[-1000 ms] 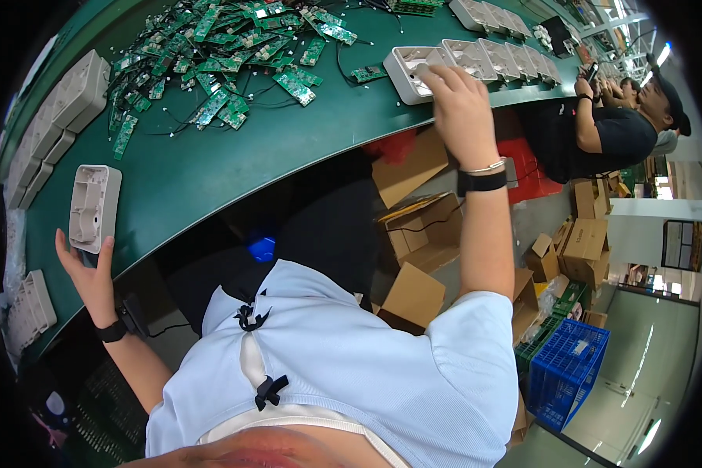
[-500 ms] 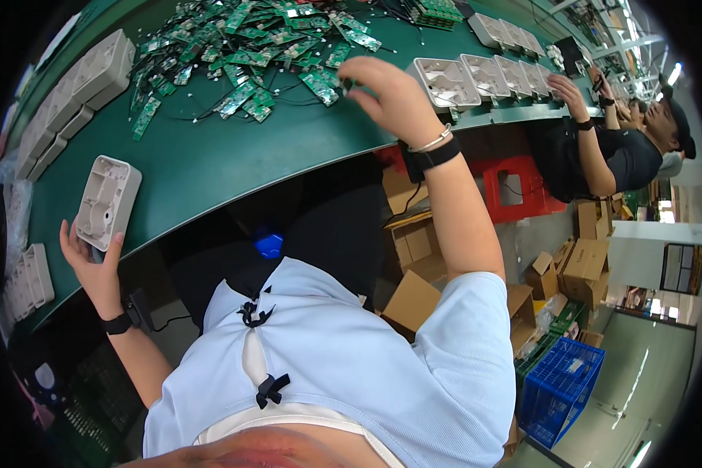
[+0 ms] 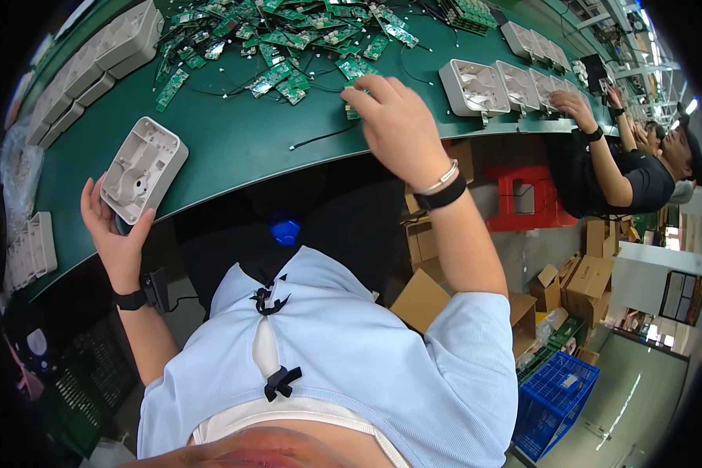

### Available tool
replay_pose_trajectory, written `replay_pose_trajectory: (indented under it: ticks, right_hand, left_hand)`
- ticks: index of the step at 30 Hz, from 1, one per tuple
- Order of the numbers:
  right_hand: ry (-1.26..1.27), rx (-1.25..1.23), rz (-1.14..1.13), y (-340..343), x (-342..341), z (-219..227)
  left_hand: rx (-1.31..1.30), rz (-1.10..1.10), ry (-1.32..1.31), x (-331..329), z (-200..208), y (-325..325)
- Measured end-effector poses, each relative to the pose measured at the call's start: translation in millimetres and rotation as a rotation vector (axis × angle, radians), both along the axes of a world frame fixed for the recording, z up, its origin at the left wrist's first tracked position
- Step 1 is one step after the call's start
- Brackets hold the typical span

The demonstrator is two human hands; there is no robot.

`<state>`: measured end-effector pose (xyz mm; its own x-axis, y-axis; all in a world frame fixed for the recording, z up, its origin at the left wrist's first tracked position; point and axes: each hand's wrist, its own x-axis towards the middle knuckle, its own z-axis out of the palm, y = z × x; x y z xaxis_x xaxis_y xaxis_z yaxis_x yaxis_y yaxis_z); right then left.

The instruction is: Assemble electronic components into plastic housings.

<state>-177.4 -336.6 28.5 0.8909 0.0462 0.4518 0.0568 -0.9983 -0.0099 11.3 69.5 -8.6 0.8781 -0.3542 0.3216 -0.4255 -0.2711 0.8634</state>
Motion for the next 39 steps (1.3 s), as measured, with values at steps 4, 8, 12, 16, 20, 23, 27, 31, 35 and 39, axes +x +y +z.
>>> replay_pose_trajectory:
  ticks: [4,8,12,16,20,23,27,31,35,39]
  right_hand:
    - [0.147,0.524,-0.111,39.1,2.6,0.1]
    - [0.309,0.703,-0.093,53.5,11.7,-10.1]
    - [0.321,0.672,-0.063,57.1,14.6,-16.9]
    - [0.303,0.824,-0.113,67.4,-2.4,-15.5]
    - [0.173,1.250,-0.170,74.9,-19.0,-20.2]
    - [0.013,1.566,-0.212,74.6,-27.9,-31.1]
    - [-0.253,1.871,-0.217,59.0,-39.0,-47.8]
    - [-0.136,2.560,0.054,54.3,-36.3,-34.2]
    - [-0.175,2.659,-0.145,77.5,-7.6,-19.8]
    - [-0.007,2.345,0.245,101.7,12.8,-24.8]
  left_hand:
    - [0.009,0.004,-0.003,-2.4,0.8,-1.2]
    - [0.000,-0.012,-0.001,-6.9,3.9,-5.6]
    - [-0.016,-0.045,-0.030,-12.1,1.5,-10.7]
    - [-0.027,-0.092,-0.034,-21.1,1.3,-13.9]
    - [-0.022,-0.135,-0.047,-28.1,2.0,-19.0]
    - [-0.016,-0.164,-0.065,-29.8,1.1,-21.9]
    - [-0.015,-0.191,-0.085,-29.7,2.4,-29.3]
    - [0.006,-0.148,-0.044,-33.4,9.7,-35.3]
    - [0.172,-0.186,-0.264,-32.8,11.9,-38.1]
    - [0.115,-0.194,-0.307,-39.8,11.8,-48.6]
